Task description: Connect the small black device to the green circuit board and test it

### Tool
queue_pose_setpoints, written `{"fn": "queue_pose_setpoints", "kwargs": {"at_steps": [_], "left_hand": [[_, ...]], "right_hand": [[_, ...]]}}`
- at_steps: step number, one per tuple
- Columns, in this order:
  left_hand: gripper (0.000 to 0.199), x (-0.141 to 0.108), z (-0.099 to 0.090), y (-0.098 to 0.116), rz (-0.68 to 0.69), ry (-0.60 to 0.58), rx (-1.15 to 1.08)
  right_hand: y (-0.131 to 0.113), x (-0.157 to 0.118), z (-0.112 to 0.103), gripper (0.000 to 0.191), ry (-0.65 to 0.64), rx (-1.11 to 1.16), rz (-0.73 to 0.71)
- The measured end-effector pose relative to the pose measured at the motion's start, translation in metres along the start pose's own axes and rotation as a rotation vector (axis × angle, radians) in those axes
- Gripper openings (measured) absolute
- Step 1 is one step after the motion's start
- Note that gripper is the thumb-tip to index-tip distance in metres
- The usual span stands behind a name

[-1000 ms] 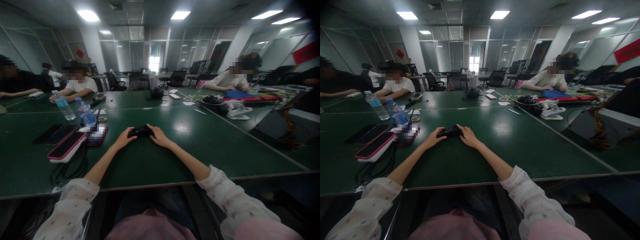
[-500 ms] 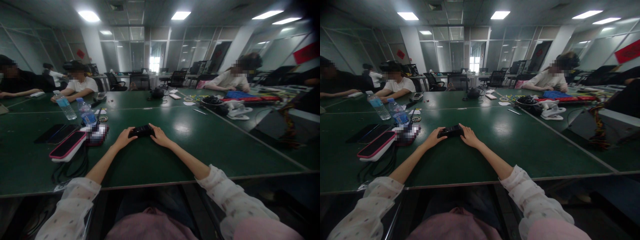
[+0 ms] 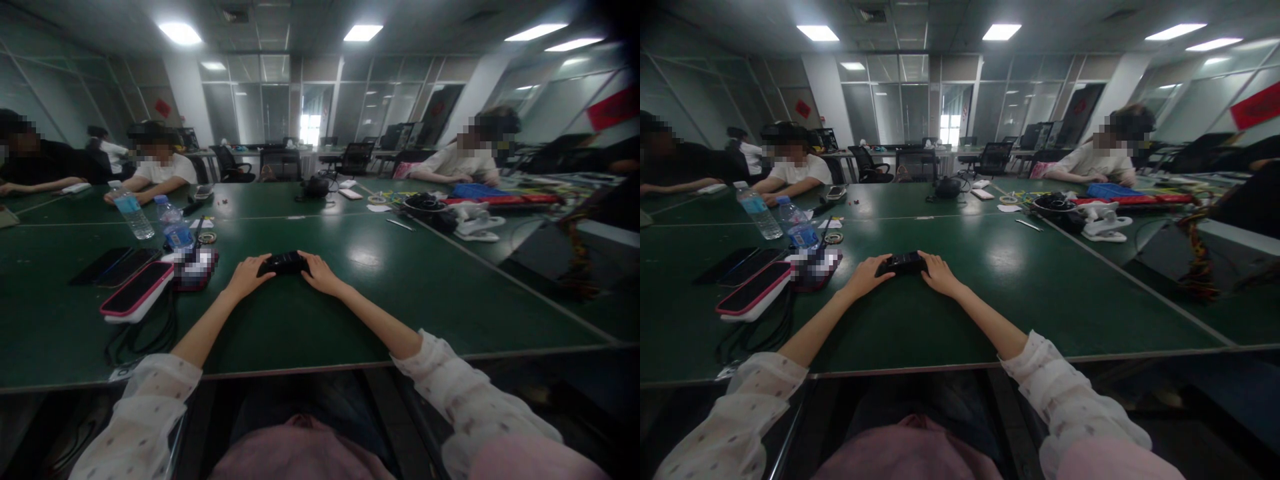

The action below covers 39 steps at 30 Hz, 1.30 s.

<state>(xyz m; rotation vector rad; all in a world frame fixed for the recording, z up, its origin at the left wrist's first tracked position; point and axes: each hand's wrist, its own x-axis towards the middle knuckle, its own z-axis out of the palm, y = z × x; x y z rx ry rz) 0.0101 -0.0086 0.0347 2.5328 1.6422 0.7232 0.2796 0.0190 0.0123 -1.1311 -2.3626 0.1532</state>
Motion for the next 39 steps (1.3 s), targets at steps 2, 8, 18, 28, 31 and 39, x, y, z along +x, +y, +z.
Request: {"fn": "queue_pose_setpoints", "kwargs": {"at_steps": [2, 8, 18, 28, 31, 39], "left_hand": [[0.062, -0.001, 0.001, 0.0, 0.0, -0.002, -0.001], [0.06, -0.001, 0.004, 0.001, -0.002, 0.001, -0.051], [0.059, 0.0, 0.007, -0.003, -0.011, 0.052, -0.174], [0.057, 0.0, 0.007, -0.005, -0.01, 0.088, -0.25], [0.056, 0.001, 0.008, -0.005, -0.011, 0.137, -0.297], [0.057, 0.006, 0.005, -0.009, -0.131, 0.43, -0.346]], "right_hand": [[-0.001, -0.001, -0.001, 0.063, 0.006, 0.002, -0.002], [0.0, -0.002, 0.001, 0.067, 0.012, 0.006, 0.011], [0.01, 0.0, 0.009, 0.067, -0.003, -0.012, 0.044], [0.008, 0.0, 0.007, 0.056, 0.012, -0.039, 0.018], [0.008, 0.0, 0.007, 0.055, 0.009, -0.046, 0.016], [0.003, -0.001, 0.002, 0.055, -0.009, -0.051, 0.007]]}}
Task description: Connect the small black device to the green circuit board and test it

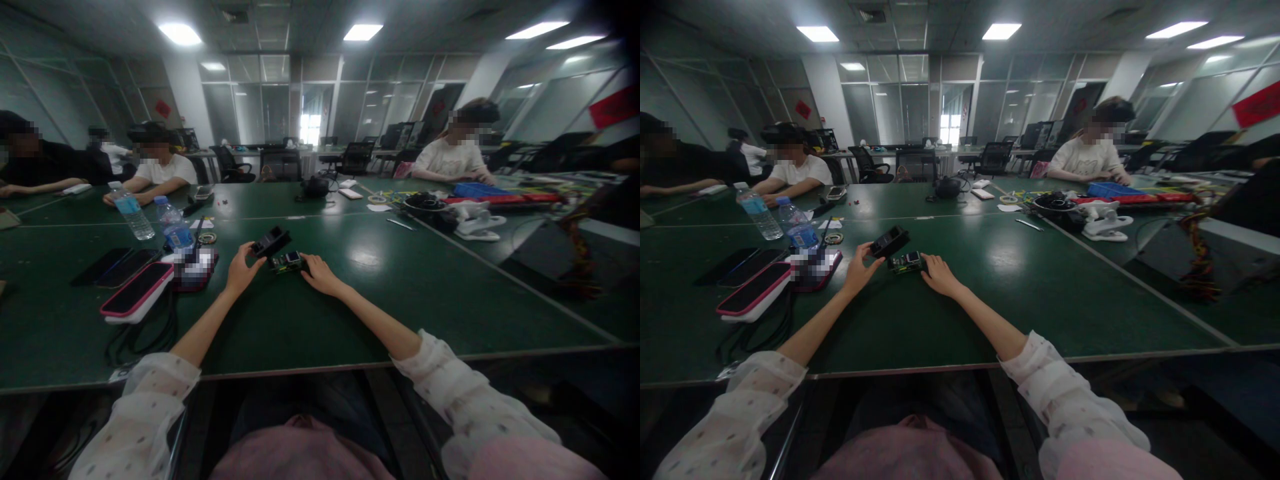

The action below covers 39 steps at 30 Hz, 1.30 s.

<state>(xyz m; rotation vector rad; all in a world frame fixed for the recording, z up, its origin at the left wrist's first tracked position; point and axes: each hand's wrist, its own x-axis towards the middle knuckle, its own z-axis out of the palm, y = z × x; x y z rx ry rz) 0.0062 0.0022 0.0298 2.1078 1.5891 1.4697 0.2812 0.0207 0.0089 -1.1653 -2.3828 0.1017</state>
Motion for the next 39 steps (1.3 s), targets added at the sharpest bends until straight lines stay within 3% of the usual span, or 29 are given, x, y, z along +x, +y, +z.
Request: {"fn": "queue_pose_setpoints", "kwargs": {"at_steps": [5, 17, 39], "left_hand": [[0.056, 0.004, -0.008, -0.01, -0.102, 0.103, 0.15], [0.054, 0.003, -0.005, -0.03, -0.181, -0.118, 0.367], [0.057, 0.004, 0.0, -0.042, -0.193, -0.173, 0.281]], "right_hand": [[-0.002, -0.001, -0.003, 0.061, -0.008, 0.027, 0.006], [-0.004, -0.001, -0.005, 0.059, -0.008, 0.038, 0.007], [-0.004, -0.001, -0.005, 0.059, -0.022, 0.036, 0.02]]}}
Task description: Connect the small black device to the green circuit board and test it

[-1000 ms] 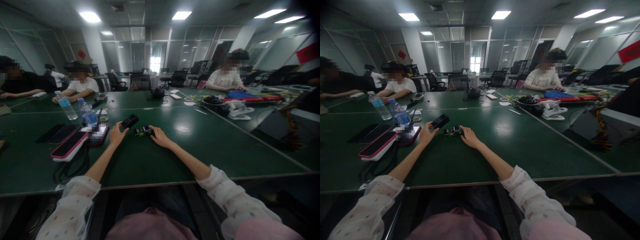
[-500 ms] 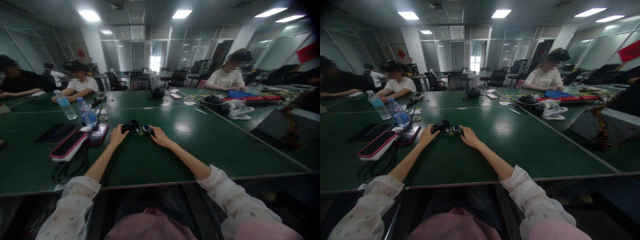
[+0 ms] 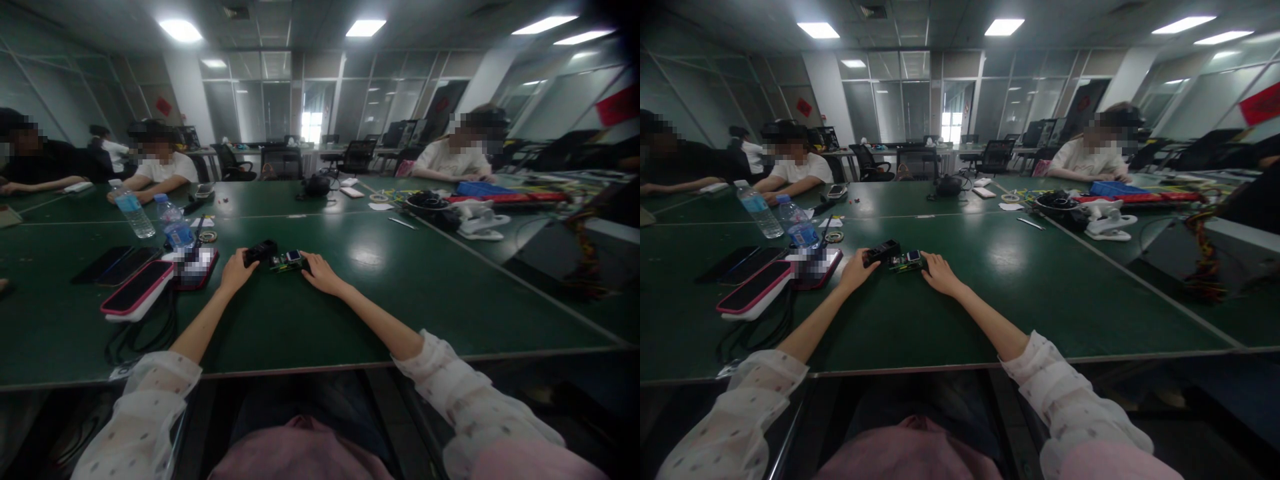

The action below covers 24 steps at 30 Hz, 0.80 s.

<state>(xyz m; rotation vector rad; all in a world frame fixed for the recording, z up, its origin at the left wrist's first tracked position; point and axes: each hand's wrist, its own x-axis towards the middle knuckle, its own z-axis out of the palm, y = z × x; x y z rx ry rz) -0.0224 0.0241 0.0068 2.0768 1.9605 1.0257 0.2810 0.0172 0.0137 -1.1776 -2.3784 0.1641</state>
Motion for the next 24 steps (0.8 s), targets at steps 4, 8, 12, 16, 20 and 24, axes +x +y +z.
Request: {"fn": "queue_pose_setpoints", "kwargs": {"at_steps": [4, 8, 12, 16, 20, 24], "left_hand": [[0.054, -0.001, 0.0, 0.002, -0.01, -0.005, -0.03], [0.053, -0.001, -0.004, 0.008, 0.018, 0.061, -0.151], [0.056, 0.004, -0.014, 0.015, 0.059, 0.134, -0.382], [0.058, 0.007, -0.023, 0.02, 0.086, 0.06, -0.539], [0.059, 0.002, -0.023, 0.027, 0.139, -0.071, -0.588], [0.058, -0.005, -0.018, 0.032, 0.157, -0.202, -0.56]], "right_hand": [[0.0, 0.0, 0.0, 0.059, -0.002, -0.005, -0.008], [0.0, 0.0, 0.001, 0.058, -0.001, -0.01, -0.008], [0.001, -0.001, 0.001, 0.057, 0.013, -0.006, -0.018], [0.003, 0.0, 0.002, 0.059, 0.016, -0.004, -0.02], [0.007, 0.001, 0.006, 0.066, 0.031, 0.013, -0.016], [0.012, 0.002, 0.011, 0.069, 0.025, 0.03, -0.007]]}}
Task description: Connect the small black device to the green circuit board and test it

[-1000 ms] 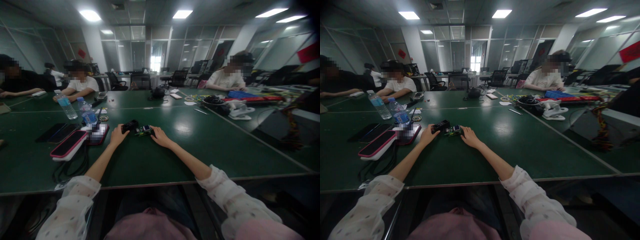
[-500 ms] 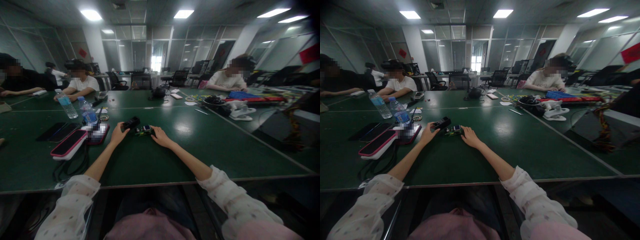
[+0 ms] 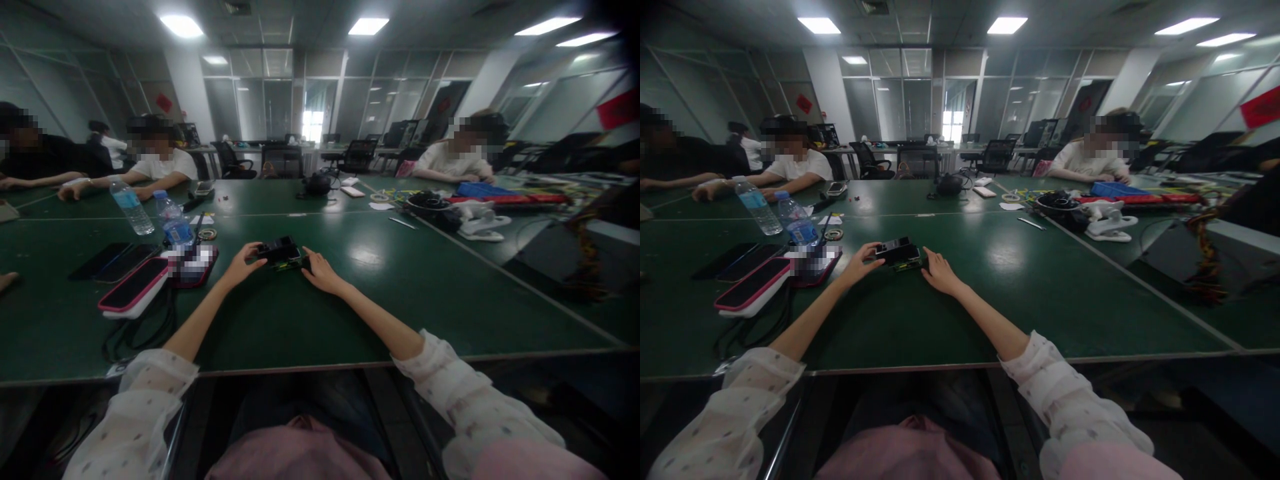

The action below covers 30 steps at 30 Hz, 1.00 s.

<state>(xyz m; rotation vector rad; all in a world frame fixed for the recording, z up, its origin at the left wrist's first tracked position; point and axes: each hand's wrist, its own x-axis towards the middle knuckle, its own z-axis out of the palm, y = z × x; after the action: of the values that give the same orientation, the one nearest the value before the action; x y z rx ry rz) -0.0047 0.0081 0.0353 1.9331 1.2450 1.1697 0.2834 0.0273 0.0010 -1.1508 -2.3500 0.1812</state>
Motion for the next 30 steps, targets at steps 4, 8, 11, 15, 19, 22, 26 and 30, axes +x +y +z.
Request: {"fn": "queue_pose_setpoints", "kwargs": {"at_steps": [4, 8, 11, 15, 19, 22, 26, 30], "left_hand": [[0.059, -0.002, 0.004, -0.003, -0.019, -0.032, 0.027], [0.059, -0.005, 0.008, -0.006, -0.001, -0.05, 0.057], [0.059, -0.006, 0.012, -0.005, 0.034, -0.042, 0.129], [0.062, -0.006, 0.014, -0.003, 0.102, -0.033, 0.276], [0.066, -0.006, 0.013, -0.004, 0.123, -0.017, 0.391], [0.067, -0.006, 0.011, -0.006, 0.126, -0.024, 0.449], [0.065, -0.006, 0.011, -0.006, 0.157, -0.025, 0.505], [0.061, -0.006, 0.011, -0.003, 0.166, -0.023, 0.543]], "right_hand": [[0.002, 0.0, 0.002, 0.07, 0.007, 0.007, -0.011], [0.002, 0.0, 0.002, 0.071, 0.022, 0.012, -0.032], [0.0, 0.0, 0.001, 0.074, 0.043, 0.019, -0.041], [-0.003, 0.0, -0.001, 0.078, 0.063, 0.026, -0.042], [-0.008, -0.002, -0.005, 0.076, 0.055, -0.001, -0.051], [-0.011, -0.003, -0.008, 0.076, 0.042, -0.013, -0.05], [-0.011, -0.003, -0.008, 0.079, 0.036, -0.015, -0.044], [-0.009, -0.002, -0.007, 0.078, 0.033, -0.017, -0.048]]}}
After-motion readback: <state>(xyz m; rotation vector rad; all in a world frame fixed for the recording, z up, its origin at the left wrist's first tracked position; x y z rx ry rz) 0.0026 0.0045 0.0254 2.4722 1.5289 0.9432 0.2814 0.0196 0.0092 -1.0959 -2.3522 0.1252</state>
